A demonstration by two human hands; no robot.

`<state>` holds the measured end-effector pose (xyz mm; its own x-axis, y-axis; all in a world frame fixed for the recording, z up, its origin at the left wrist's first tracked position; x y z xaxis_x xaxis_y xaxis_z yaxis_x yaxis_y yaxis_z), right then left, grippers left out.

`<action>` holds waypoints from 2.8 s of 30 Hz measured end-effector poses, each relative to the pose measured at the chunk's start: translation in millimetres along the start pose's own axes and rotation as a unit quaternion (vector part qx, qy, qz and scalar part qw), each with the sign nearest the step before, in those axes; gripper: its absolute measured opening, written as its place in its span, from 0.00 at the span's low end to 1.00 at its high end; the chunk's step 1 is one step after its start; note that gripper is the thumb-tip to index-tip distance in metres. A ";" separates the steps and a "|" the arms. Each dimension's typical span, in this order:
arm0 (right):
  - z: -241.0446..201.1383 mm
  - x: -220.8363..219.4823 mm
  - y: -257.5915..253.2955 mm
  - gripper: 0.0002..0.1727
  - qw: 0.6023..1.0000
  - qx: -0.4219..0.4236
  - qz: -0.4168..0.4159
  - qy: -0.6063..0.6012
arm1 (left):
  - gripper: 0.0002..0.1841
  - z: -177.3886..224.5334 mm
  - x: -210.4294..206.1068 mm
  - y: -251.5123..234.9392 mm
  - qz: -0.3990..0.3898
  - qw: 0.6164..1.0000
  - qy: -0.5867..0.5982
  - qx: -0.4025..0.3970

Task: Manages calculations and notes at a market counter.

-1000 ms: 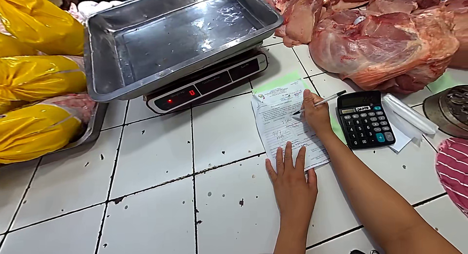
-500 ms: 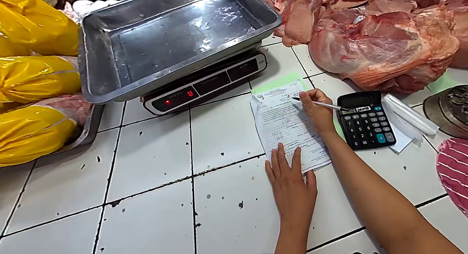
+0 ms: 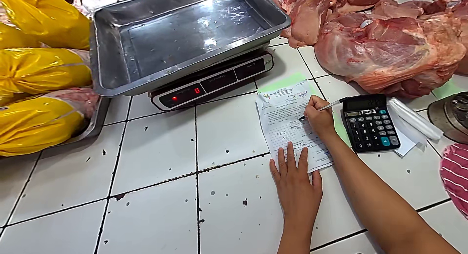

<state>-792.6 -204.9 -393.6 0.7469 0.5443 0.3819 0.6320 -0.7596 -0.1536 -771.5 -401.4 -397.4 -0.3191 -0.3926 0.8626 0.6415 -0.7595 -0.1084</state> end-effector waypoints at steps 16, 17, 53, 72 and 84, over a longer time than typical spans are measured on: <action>-2.2 5.0 2.9 0.14 1.000 0.007 0.028 -0.005 | 0.27 0.0 -0.5 -0.2 -0.009 1.000 -0.004 0.001; -1.4 5.8 3.2 0.14 0.999 0.004 0.029 -0.013 | 0.27 0.1 -0.4 -0.3 -0.009 1.000 -0.004 0.001; -13.6 63.8 138.5 0.13 0.987 0.134 -0.045 0.078 | 0.29 -7.8 4.9 -0.4 0.044 0.997 0.056 -0.028; 27.0 131.4 147.5 0.05 0.990 0.040 0.082 -0.112 | 0.07 3.0 17.3 11.7 0.120 0.992 0.025 0.007; 28.1 130.0 146.8 0.05 0.992 0.028 0.067 -0.102 | 0.17 23.4 3.5 21.0 0.067 0.997 -0.025 -0.011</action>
<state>-596.9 -235.7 -392.1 0.8477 0.5047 0.1635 0.5304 -0.8122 -0.2430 -742.8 -406.6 -385.1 -0.1958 -0.4663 0.8627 0.6603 -0.7131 -0.2355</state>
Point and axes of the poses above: each hand's wrist, its own y-axis away from the middle knuckle, its own x-axis out of the back of the hand, z = x × y, the point moved 7 cm from there along -y, towards the middle knuckle, and after that the axes turned 6 degrees about -z, right-handed, at the moved point
